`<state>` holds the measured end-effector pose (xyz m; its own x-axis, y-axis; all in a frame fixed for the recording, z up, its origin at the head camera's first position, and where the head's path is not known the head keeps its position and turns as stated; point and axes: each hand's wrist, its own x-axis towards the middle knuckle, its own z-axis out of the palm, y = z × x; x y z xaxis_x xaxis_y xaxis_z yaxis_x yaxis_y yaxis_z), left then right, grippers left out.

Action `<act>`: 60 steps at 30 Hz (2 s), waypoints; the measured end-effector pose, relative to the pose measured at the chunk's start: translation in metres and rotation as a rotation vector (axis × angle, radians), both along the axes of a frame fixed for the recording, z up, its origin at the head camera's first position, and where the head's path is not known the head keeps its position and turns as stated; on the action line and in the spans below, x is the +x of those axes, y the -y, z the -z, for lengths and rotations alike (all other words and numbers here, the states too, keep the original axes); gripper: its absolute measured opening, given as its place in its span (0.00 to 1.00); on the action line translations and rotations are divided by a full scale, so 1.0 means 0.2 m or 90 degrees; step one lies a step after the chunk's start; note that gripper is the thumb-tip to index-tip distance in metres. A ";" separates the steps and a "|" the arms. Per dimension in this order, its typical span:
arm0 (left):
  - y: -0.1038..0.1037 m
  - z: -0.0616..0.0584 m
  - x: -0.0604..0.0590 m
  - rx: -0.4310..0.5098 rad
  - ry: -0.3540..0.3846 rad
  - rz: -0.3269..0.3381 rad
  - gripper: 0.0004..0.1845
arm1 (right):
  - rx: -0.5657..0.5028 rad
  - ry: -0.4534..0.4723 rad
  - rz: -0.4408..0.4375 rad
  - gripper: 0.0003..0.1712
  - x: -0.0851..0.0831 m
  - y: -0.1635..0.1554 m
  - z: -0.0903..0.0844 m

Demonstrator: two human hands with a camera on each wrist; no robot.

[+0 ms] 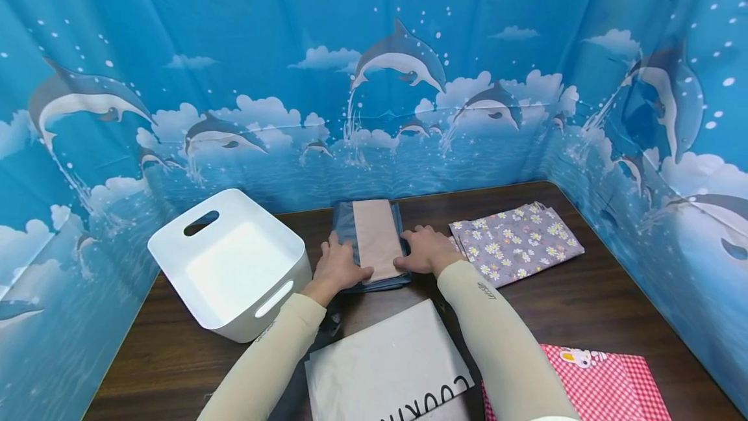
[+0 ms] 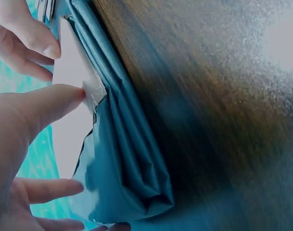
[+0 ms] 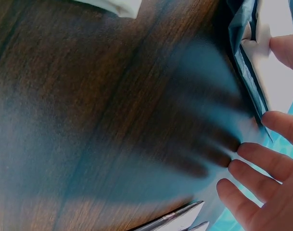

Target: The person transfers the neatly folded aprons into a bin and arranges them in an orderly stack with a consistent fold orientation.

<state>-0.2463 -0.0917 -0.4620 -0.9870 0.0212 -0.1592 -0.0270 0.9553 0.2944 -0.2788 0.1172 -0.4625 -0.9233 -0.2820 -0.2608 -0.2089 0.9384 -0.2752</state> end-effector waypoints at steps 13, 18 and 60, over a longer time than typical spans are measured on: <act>0.03 0.00 -0.01 0.092 0.020 -0.085 0.46 | -0.035 -0.016 0.025 0.47 0.00 0.05 0.01; 0.04 0.00 0.02 0.102 0.025 -0.098 0.45 | -0.065 0.009 0.040 0.48 0.01 0.07 0.04; 0.05 -0.06 -0.01 0.231 0.008 -0.158 0.33 | -0.249 0.137 0.175 0.50 0.01 0.13 -0.02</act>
<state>-0.2477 -0.1015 -0.4509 -0.9672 -0.1600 -0.1975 -0.2489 0.7537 0.6083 -0.2770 0.0911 -0.4589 -0.9143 -0.1501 -0.3762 0.1308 0.7696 -0.6250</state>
